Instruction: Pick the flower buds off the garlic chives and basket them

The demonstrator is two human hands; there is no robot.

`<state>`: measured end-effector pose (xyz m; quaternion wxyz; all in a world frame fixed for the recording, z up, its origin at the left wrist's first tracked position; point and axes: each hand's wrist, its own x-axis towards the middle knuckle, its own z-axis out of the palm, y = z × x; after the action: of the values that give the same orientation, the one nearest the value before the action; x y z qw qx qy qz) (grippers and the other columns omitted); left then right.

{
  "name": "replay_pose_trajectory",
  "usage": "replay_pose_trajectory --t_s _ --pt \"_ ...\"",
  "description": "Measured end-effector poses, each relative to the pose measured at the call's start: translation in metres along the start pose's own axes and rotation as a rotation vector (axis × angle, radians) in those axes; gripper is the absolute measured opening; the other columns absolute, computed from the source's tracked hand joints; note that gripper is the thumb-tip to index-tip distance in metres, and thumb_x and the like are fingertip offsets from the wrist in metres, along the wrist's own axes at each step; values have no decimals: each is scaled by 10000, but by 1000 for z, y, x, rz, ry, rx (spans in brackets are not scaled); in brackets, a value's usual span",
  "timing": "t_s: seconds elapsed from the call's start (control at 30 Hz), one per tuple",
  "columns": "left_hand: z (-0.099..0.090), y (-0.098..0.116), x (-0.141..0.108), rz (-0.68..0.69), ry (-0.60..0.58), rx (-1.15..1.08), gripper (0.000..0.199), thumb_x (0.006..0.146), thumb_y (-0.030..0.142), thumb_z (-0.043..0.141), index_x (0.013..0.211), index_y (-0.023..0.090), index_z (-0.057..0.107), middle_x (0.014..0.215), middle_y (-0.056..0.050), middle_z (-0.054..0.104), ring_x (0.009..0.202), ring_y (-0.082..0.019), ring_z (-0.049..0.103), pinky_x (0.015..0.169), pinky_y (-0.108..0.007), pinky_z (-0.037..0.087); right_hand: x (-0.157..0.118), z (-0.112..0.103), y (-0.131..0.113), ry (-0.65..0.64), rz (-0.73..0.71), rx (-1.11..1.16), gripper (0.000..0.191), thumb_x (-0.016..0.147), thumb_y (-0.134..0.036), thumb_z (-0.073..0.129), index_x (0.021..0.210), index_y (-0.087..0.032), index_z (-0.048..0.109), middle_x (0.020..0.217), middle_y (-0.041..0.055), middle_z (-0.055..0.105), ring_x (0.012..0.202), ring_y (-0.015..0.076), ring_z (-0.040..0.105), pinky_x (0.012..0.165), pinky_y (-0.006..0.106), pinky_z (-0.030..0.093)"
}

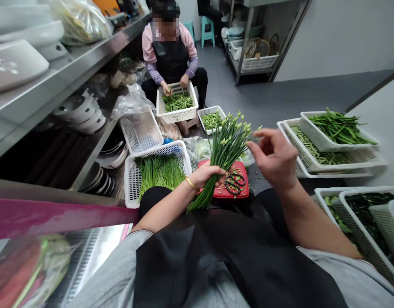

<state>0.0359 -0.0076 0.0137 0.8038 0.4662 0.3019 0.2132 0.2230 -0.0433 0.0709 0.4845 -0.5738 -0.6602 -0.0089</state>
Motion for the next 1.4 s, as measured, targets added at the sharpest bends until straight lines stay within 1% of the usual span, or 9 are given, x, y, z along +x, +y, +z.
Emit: replay_pose_trajectory --t_s 0.17,0.33,0.57,0.73,0.87,1.0,1.07,1.2,1.4 --pt "0 -1 2 13 28 -16 196 564 258 577 710 165 486 444 36 507 348 -97 437 375 -220 322 -33 21 -8 -299 -201 -142 226 893 -344 571 978 -180 699 756 67 687 649 172 615 578 279 415" --pt "-3 -2 4 -38 2 -44 182 562 259 556 699 159 490 451 24 514 344 -99 435 378 -224 339 -38 33 -4 -370 -250 -173 270 936 -291 476 840 -181 703 735 79 696 651 173 629 579 278 396" --pt "1 1 -4 0 -109 14 391 564 290 597 895 82 618 438 40 505 350 -93 422 380 -218 312 13 -8 9 -184 -79 -40 168 859 -320 593 748 -213 659 707 35 689 622 161 599 615 295 444" --pt "12 2 -8 49 -58 64 333 606 358 691 803 106 599 426 51 489 349 -74 397 386 -219 276 33 -17 16 -347 -147 -94 169 835 -334 609 718 -225 662 713 30 689 620 160 590 603 304 429" --pt "11 3 -7 69 7 83 342 598 407 733 714 136 558 430 52 479 349 -71 392 385 -223 266 31 -36 16 -362 -124 -15 230 848 -400 598 709 -228 661 668 18 669 567 135 554 564 290 426" --pt "5 5 -3 151 75 199 315 664 398 676 560 164 493 419 32 448 358 -75 390 401 -240 281 25 -61 12 -595 -93 192 327 787 -532 659 891 -226 710 625 -6 639 520 117 540 492 261 428" --pt "4 5 -2 205 104 314 344 718 376 636 500 168 470 417 18 438 375 -76 396 424 -245 298 22 -54 6 -583 -54 217 391 777 -528 676 1000 -209 705 654 -2 648 527 114 547 504 261 440" --pt "7 2 -3 227 136 423 307 762 305 605 521 176 465 435 18 442 400 -84 398 437 -243 302 15 -8 -9 -446 50 126 424 736 -381 745 1089 -158 670 628 -9 640 527 126 547 548 277 439" --pt "8 -2 -6 210 114 403 320 784 311 583 526 181 445 444 15 439 398 -87 407 437 -248 315 2 25 -11 -367 163 187 205 761 -296 692 903 -148 699 588 -11 617 526 121 537 566 265 423"
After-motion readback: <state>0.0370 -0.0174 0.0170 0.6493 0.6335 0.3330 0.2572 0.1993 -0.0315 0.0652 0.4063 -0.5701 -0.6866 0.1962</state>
